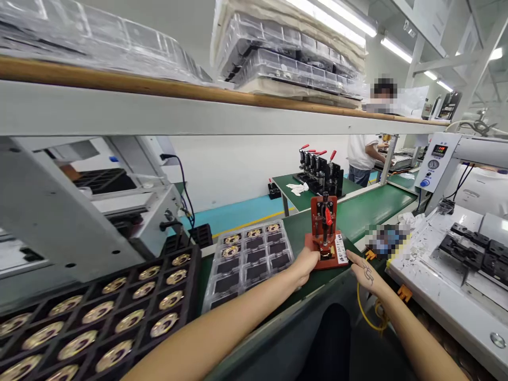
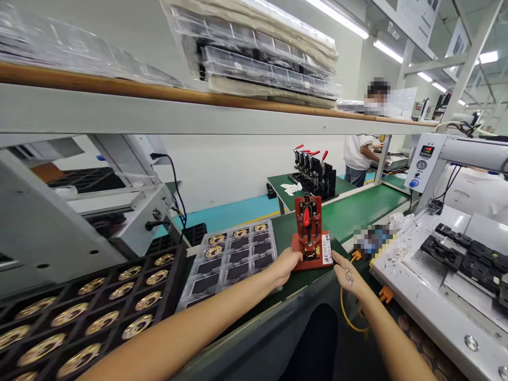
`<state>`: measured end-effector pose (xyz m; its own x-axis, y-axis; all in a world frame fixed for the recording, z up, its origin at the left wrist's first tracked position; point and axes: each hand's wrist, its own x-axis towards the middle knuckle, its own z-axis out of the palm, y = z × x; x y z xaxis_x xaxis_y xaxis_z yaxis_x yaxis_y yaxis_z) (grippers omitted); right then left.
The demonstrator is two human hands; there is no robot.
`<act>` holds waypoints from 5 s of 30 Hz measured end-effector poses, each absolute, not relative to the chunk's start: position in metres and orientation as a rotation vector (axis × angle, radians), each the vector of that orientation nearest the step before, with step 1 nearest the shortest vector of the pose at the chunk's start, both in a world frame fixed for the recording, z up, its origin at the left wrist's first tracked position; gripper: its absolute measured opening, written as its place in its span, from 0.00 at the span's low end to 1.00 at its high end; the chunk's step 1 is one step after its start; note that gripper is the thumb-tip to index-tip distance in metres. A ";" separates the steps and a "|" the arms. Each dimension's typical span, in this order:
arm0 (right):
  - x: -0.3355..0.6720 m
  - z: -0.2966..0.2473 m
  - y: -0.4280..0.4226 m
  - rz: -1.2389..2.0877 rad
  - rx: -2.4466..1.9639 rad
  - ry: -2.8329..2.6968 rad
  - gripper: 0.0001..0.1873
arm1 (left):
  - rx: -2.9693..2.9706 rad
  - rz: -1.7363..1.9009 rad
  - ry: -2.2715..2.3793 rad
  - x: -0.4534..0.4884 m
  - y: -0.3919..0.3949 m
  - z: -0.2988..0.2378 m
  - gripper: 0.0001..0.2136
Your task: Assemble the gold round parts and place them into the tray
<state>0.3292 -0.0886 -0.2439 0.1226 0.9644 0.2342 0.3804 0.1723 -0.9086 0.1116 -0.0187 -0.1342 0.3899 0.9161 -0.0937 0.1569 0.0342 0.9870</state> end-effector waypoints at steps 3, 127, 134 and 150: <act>0.335 -0.249 -0.092 0.755 -1.410 -1.416 0.33 | 1.423 0.783 0.995 0.111 -0.024 -0.133 0.21; 0.540 -0.058 -0.446 -0.541 -2.171 -0.869 0.09 | 2.286 0.563 -0.289 0.285 -0.177 0.012 0.13; 0.419 -0.132 -0.521 -0.824 -2.178 -0.535 0.14 | 2.191 0.437 -0.239 0.262 -0.165 -0.076 0.13; 0.362 -0.230 -0.444 -0.307 -2.142 -1.058 0.13 | 2.112 -0.086 -0.518 0.303 -0.216 -0.196 0.18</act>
<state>0.3622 -0.4438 -0.2303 0.6355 0.5954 0.4916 0.7662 -0.4073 -0.4971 0.3030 -0.2160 -0.1957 0.9088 -0.3945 0.1357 -0.3299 -0.4804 0.8126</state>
